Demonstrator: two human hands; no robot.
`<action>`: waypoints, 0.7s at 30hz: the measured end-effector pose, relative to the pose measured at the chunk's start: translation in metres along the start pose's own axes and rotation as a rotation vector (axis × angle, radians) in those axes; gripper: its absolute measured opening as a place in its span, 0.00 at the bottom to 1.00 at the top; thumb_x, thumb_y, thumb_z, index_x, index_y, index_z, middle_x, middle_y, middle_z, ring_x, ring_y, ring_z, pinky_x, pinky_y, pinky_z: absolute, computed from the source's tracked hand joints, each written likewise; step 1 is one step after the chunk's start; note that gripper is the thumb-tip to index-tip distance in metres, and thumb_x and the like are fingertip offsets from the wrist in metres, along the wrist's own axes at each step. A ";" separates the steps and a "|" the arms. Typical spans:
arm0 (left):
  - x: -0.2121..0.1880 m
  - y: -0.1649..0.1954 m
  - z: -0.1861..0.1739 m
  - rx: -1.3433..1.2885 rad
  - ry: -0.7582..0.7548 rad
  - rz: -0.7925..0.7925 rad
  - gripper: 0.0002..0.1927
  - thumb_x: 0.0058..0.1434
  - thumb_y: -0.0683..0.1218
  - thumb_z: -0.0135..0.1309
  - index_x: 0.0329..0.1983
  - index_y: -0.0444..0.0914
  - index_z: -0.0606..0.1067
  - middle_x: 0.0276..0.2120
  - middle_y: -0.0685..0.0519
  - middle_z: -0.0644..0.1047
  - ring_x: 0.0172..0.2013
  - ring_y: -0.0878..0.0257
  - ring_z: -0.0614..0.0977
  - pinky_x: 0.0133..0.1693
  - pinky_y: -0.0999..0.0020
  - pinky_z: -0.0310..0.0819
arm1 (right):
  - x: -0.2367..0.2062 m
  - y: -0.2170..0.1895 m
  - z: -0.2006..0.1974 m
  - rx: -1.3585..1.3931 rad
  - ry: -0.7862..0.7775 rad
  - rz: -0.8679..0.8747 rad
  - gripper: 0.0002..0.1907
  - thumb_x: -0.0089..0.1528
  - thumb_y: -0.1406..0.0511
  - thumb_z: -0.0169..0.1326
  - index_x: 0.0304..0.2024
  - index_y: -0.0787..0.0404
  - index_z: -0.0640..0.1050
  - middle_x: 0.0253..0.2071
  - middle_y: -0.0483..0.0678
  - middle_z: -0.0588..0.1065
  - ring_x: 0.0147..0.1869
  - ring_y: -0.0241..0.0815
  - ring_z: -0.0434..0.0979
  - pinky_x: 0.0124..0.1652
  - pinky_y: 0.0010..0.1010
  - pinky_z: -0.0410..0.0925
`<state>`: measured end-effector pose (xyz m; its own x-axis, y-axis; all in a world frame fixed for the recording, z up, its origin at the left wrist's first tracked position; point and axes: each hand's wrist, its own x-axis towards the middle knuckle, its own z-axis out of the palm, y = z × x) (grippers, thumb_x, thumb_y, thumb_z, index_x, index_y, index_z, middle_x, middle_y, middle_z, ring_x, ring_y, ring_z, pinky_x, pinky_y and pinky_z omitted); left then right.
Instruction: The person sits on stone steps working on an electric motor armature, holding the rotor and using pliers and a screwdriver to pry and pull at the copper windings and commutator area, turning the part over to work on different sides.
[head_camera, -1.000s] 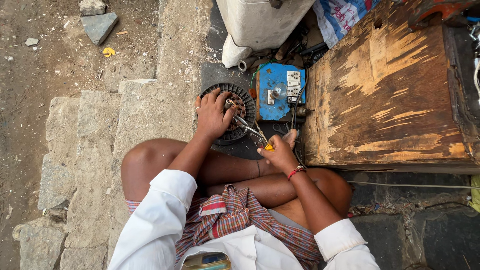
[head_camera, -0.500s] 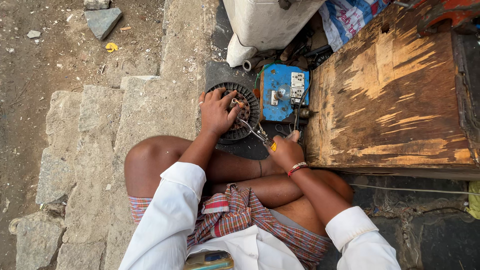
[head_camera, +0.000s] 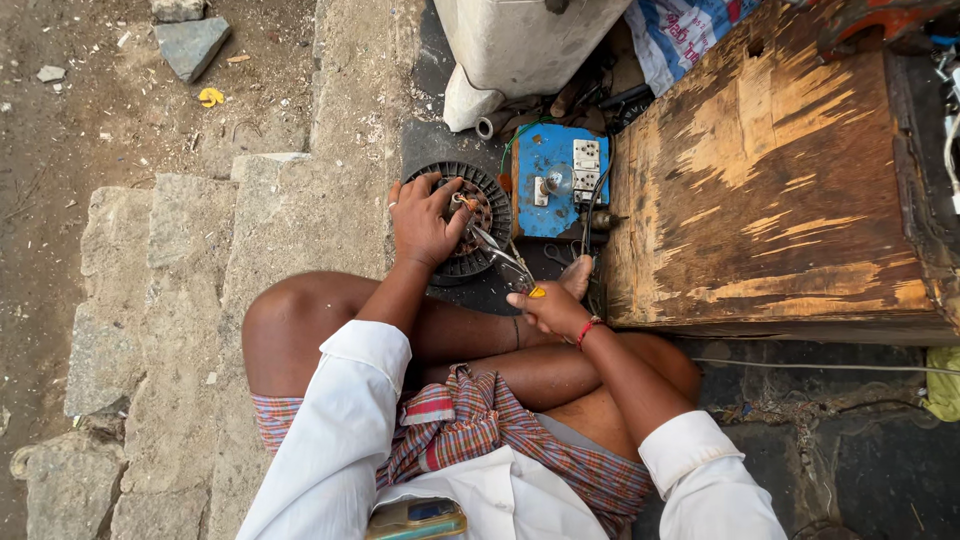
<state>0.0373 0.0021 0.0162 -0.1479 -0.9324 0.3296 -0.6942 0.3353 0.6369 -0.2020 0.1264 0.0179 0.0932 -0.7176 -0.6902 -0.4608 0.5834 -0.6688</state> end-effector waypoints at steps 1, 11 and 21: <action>0.000 0.000 0.001 -0.011 0.004 -0.003 0.26 0.61 0.64 0.52 0.55 0.47 0.82 0.55 0.46 0.77 0.58 0.49 0.75 0.67 0.40 0.49 | -0.001 0.002 0.000 0.107 -0.107 0.027 0.24 0.66 0.49 0.56 0.27 0.59 0.72 0.20 0.44 0.70 0.16 0.33 0.62 0.18 0.28 0.57; 0.001 -0.003 0.000 -0.024 0.020 0.025 0.25 0.62 0.64 0.52 0.54 0.47 0.82 0.54 0.46 0.77 0.57 0.47 0.75 0.66 0.41 0.50 | -0.002 0.002 -0.006 -0.459 0.171 -0.136 0.24 0.63 0.47 0.59 0.27 0.59 0.74 0.22 0.49 0.74 0.21 0.43 0.70 0.23 0.36 0.64; 0.003 -0.003 -0.001 -0.064 0.015 0.004 0.24 0.64 0.63 0.51 0.55 0.46 0.82 0.54 0.46 0.77 0.57 0.49 0.75 0.66 0.43 0.52 | -0.005 0.002 -0.021 -1.137 0.838 -0.565 0.07 0.64 0.66 0.55 0.31 0.56 0.74 0.29 0.50 0.76 0.29 0.48 0.78 0.30 0.43 0.71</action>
<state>0.0393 -0.0014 0.0157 -0.1397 -0.9292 0.3421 -0.6474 0.3471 0.6785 -0.2216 0.1228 0.0258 0.1525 -0.9702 0.1883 -0.9881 -0.1461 0.0477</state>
